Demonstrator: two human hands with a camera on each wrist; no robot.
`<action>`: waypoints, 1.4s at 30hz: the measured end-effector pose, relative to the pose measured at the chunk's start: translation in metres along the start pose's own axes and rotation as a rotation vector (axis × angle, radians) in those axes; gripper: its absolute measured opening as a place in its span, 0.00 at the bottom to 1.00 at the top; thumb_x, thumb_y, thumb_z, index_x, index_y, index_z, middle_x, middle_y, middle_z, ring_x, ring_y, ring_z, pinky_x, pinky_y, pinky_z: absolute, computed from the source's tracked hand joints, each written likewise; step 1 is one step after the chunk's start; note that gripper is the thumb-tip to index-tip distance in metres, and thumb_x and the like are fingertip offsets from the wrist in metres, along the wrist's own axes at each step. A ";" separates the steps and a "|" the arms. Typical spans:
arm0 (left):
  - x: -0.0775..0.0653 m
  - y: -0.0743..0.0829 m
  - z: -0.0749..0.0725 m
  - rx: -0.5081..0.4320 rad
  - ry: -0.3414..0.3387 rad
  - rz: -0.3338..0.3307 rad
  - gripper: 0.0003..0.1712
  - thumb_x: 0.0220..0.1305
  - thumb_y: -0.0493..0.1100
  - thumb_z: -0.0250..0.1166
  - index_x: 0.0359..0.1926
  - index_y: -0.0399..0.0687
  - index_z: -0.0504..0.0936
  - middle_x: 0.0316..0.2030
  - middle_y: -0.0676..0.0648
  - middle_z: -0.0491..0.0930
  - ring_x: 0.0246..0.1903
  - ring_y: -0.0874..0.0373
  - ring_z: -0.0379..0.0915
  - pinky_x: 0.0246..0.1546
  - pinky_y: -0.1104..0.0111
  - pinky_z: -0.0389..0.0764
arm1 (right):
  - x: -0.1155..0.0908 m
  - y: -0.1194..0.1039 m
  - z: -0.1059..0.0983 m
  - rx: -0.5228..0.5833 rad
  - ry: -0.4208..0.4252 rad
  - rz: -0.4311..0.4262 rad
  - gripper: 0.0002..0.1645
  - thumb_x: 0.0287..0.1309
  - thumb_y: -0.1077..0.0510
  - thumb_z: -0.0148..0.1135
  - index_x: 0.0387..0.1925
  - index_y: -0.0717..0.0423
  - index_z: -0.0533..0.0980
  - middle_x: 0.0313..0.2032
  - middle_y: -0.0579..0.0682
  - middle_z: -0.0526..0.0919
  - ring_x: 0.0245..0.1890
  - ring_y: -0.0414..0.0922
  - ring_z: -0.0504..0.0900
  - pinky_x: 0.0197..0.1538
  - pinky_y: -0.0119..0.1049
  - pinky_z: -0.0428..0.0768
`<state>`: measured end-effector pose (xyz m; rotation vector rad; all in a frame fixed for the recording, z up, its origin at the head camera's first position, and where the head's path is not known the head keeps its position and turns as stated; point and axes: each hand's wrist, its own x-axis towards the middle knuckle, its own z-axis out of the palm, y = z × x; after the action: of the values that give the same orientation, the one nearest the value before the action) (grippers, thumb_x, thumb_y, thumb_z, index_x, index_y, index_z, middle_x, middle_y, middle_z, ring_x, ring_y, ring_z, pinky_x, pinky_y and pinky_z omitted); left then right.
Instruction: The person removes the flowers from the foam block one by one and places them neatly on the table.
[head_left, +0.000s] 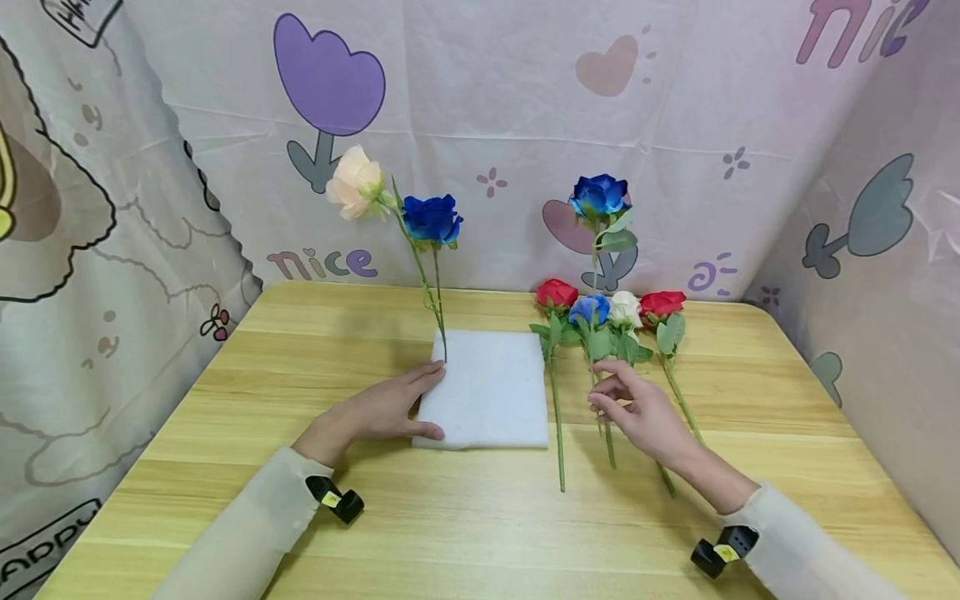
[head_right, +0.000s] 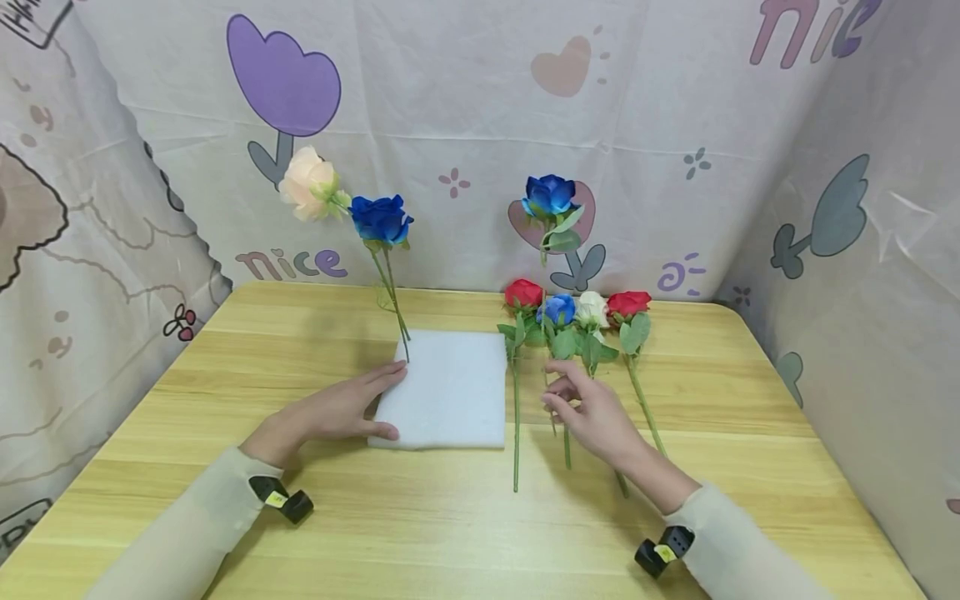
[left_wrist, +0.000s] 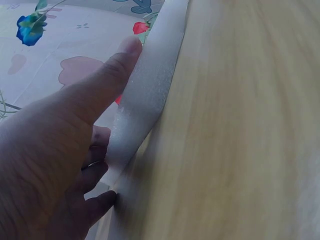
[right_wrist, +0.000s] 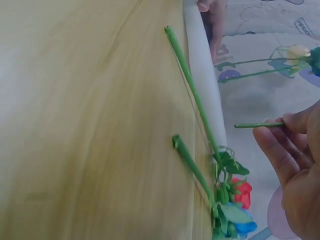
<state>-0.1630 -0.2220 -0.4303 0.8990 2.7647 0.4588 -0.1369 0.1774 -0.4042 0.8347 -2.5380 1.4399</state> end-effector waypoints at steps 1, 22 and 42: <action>0.000 0.000 0.000 -0.001 0.000 0.000 0.65 0.52 0.80 0.56 0.77 0.42 0.48 0.77 0.45 0.44 0.74 0.49 0.43 0.70 0.56 0.54 | -0.002 0.001 -0.002 -0.006 0.007 0.007 0.23 0.64 0.68 0.61 0.59 0.61 0.69 0.35 0.59 0.83 0.29 0.49 0.84 0.31 0.38 0.85; -0.001 0.001 0.000 -0.016 -0.010 -0.011 0.66 0.52 0.80 0.56 0.77 0.43 0.47 0.77 0.46 0.42 0.74 0.49 0.41 0.70 0.56 0.54 | -0.036 0.014 -0.043 -0.146 0.078 0.120 0.25 0.63 0.71 0.60 0.61 0.62 0.68 0.36 0.60 0.83 0.31 0.49 0.85 0.31 0.34 0.84; 0.000 0.001 0.000 -0.021 -0.016 -0.027 0.66 0.51 0.80 0.56 0.77 0.44 0.47 0.77 0.46 0.42 0.74 0.50 0.40 0.71 0.56 0.53 | -0.071 0.027 -0.089 -0.253 0.066 0.269 0.24 0.64 0.70 0.59 0.60 0.69 0.66 0.35 0.59 0.82 0.30 0.41 0.83 0.28 0.34 0.84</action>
<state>-0.1620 -0.2212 -0.4295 0.8558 2.7489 0.4724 -0.1065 0.2903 -0.4010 0.4138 -2.7850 1.1459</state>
